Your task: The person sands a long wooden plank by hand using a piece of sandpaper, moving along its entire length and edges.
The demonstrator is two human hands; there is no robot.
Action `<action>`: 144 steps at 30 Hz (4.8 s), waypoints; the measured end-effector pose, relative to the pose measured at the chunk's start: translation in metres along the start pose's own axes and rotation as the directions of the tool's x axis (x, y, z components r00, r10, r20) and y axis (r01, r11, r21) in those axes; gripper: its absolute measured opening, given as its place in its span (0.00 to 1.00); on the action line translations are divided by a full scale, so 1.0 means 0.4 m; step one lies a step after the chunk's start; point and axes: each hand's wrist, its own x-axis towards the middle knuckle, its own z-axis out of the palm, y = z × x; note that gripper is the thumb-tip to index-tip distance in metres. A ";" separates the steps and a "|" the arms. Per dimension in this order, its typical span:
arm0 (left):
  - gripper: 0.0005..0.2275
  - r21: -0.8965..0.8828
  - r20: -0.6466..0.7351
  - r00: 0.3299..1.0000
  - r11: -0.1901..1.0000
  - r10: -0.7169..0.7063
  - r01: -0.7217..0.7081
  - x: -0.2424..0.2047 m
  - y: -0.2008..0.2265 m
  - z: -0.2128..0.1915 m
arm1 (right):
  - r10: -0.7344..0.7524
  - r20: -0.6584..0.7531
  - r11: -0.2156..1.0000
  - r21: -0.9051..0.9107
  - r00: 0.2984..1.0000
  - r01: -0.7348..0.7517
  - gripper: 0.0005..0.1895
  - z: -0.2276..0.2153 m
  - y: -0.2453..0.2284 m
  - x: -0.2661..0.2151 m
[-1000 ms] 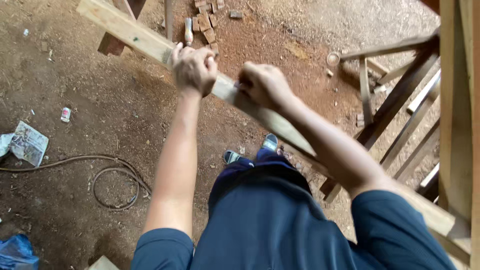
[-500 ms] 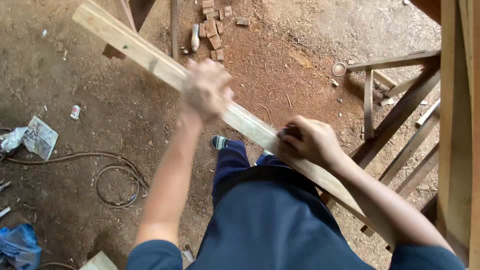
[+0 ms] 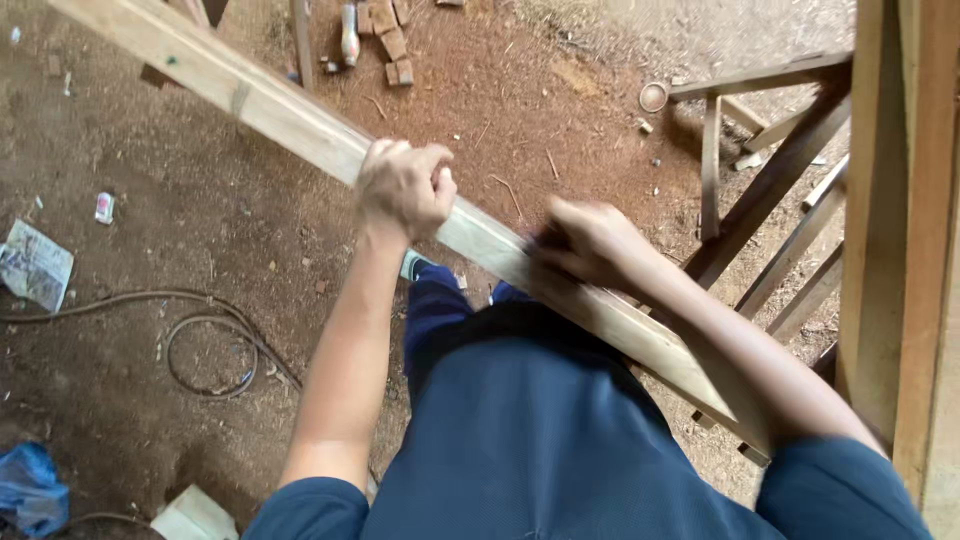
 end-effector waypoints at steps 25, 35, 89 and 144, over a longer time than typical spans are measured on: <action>0.11 0.055 0.013 0.998 0.997 -0.056 0.055 0.004 0.006 0.000 | 0.527 0.097 0.842 -0.190 0.844 -0.504 0.34 -0.075 0.000 -0.330; 0.12 0.053 -0.005 0.999 0.998 -0.044 0.044 0.009 -0.008 0.014 | 0.229 -0.387 0.886 -0.297 0.893 -0.356 0.06 0.097 -0.070 -0.117; 0.23 0.213 0.351 0.791 0.780 0.501 -0.588 -0.097 0.251 0.098 | 0.623 -0.166 0.748 -0.162 0.764 -0.644 0.05 0.053 -0.071 -0.208; 0.15 0.232 0.314 0.844 0.826 0.436 -0.513 -0.128 0.292 0.148 | 0.324 -0.458 0.873 -0.191 0.827 -0.448 0.22 0.011 0.057 -0.640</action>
